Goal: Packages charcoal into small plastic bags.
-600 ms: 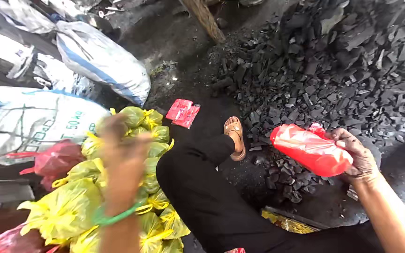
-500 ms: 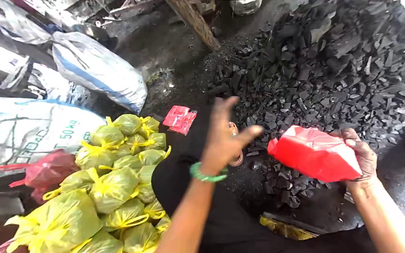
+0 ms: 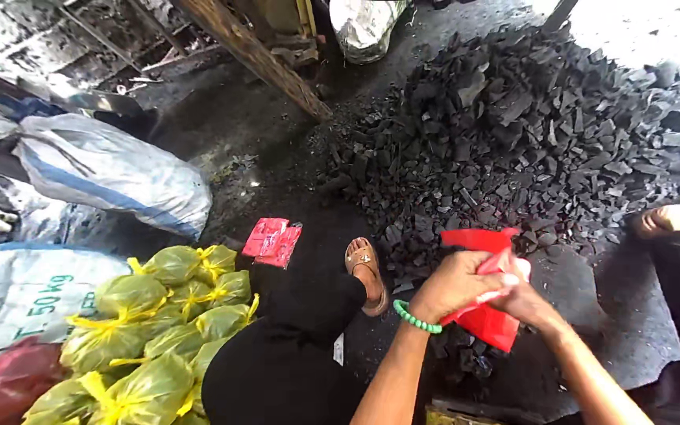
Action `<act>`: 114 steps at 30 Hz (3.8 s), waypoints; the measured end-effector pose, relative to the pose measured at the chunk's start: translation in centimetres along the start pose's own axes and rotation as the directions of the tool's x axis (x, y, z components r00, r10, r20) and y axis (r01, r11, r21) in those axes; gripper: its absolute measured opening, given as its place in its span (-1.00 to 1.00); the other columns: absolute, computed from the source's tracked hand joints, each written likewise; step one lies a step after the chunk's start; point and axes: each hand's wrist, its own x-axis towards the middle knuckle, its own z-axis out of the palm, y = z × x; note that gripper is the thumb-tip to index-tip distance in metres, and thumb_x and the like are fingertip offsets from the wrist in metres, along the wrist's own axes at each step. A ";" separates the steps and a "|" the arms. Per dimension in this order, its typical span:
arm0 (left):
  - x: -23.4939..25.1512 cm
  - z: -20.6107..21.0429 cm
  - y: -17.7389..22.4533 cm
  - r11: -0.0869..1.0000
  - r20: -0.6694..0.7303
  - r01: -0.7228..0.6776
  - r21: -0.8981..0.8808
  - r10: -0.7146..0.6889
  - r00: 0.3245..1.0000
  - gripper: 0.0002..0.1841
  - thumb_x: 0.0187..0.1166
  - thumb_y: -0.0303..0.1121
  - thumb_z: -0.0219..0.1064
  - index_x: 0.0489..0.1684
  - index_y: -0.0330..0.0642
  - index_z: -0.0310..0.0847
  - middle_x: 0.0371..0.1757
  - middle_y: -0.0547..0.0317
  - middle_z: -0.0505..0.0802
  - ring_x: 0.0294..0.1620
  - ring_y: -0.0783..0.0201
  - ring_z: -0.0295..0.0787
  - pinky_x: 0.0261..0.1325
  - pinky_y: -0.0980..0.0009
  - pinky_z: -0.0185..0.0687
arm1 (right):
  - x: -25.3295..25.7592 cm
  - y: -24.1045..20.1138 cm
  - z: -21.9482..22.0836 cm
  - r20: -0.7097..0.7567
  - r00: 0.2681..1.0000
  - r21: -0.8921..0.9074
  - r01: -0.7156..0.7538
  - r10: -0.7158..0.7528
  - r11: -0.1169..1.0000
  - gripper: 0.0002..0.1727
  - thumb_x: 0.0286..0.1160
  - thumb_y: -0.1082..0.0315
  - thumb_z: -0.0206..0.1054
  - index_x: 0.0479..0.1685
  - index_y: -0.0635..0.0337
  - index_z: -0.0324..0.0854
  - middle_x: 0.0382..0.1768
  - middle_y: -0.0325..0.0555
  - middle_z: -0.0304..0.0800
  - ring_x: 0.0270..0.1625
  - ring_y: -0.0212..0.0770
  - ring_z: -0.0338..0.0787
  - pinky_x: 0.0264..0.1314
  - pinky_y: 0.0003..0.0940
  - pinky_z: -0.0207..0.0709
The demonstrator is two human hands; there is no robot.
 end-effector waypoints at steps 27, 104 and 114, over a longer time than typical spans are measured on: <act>-2.3 -6.8 -7.1 0.917 -0.139 0.138 -0.375 -0.203 0.969 -0.64 0.87 -0.24 0.01 0.54 -0.01 0.45 -0.09 0.38 0.88 -0.21 0.62 0.81 -0.09 0.61 0.76 | 0.8 -2.6 0.4 0.013 0.993 0.931 -0.055 0.115 0.362 0.00 -0.16 -0.81 0.18 0.08 -0.19 0.70 -0.18 -0.33 0.94 -0.12 -0.38 0.92 -0.10 -0.34 0.84; 12.0 -2.1 -23.5 0.731 -0.561 0.670 -0.127 -0.610 0.559 -0.26 0.86 0.13 -0.11 0.89 -0.18 -0.01 0.85 -0.25 0.20 0.88 -0.28 -0.08 0.81 -0.39 -0.49 | 12.3 9.5 5.0 -0.299 0.844 -0.417 -0.536 0.446 0.734 -0.18 0.70 -0.35 0.03 0.90 -0.23 0.12 0.87 0.45 -0.24 0.85 0.59 -0.17 0.53 0.83 -0.17; 12.3 0.6 -19.9 0.854 -0.519 0.517 -0.063 -0.470 0.714 -0.39 0.92 -0.02 -0.17 0.63 -0.37 0.39 0.57 -0.35 0.58 0.69 -0.24 0.34 0.78 -0.26 -0.12 | 10.9 8.1 6.3 -0.229 0.853 0.086 -0.461 0.468 0.883 -0.22 0.65 -0.24 0.19 0.79 -0.06 0.32 0.73 0.41 0.23 0.72 0.51 0.23 0.61 0.57 0.09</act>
